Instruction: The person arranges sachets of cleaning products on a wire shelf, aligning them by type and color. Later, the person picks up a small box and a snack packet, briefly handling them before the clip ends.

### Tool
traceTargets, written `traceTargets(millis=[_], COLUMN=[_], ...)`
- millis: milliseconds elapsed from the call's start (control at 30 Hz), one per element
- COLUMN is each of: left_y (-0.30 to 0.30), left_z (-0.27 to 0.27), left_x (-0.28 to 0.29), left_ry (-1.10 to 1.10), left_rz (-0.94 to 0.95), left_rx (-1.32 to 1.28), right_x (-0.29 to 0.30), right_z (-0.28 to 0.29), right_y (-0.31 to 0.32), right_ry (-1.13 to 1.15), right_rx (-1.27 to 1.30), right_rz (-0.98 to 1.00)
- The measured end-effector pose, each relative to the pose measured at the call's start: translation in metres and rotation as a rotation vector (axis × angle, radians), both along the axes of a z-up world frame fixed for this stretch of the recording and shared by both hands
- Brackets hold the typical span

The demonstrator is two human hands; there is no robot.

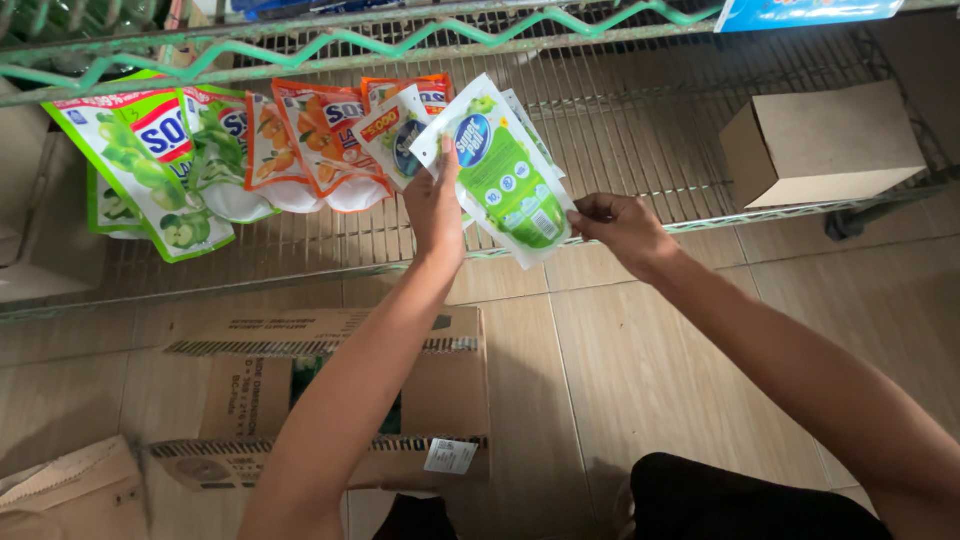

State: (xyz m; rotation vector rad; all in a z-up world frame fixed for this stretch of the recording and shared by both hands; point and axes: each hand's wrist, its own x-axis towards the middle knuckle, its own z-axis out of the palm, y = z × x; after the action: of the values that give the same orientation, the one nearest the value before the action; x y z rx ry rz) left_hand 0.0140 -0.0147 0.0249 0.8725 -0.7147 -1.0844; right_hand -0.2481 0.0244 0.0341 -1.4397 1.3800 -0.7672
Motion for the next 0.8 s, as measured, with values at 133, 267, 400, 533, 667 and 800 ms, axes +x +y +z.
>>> traceTargets(millis=[133, 267, 400, 533, 667, 800], left_y=[-0.005, 0.002, 0.015, 0.022, 0.009, -0.002], left_z=[-0.003, 0.01, 0.034, 0.048, 0.05, 0.041], left_x=[-0.002, -0.027, -0.068, -0.095, -0.103, -0.09], left_ry=[-0.063, -0.006, -0.201, -0.44, -0.445, -0.441], left_rz=[-0.036, -0.129, -0.264, -0.348, -0.345, -0.329], left_rx=[0.013, -0.108, -0.192, -0.162, -0.255, -0.217], right_x=[-0.015, -0.03, -0.033, -0.038, -0.039, -0.036], right_z=[0.024, 0.067, 0.103, 0.129, 0.133, 0.117], right_y=[-0.006, 0.002, 0.014, 0.027, 0.039, 0.037], right_ry=[0.191, 0.487, 0.419, 0.279, 0.55, 0.432], right_rx=[0.0, -0.063, -0.153, -0.187, -0.337, -0.412], right_rz=[0.13, 0.177, 0.127, -0.005, -0.099, -0.301])
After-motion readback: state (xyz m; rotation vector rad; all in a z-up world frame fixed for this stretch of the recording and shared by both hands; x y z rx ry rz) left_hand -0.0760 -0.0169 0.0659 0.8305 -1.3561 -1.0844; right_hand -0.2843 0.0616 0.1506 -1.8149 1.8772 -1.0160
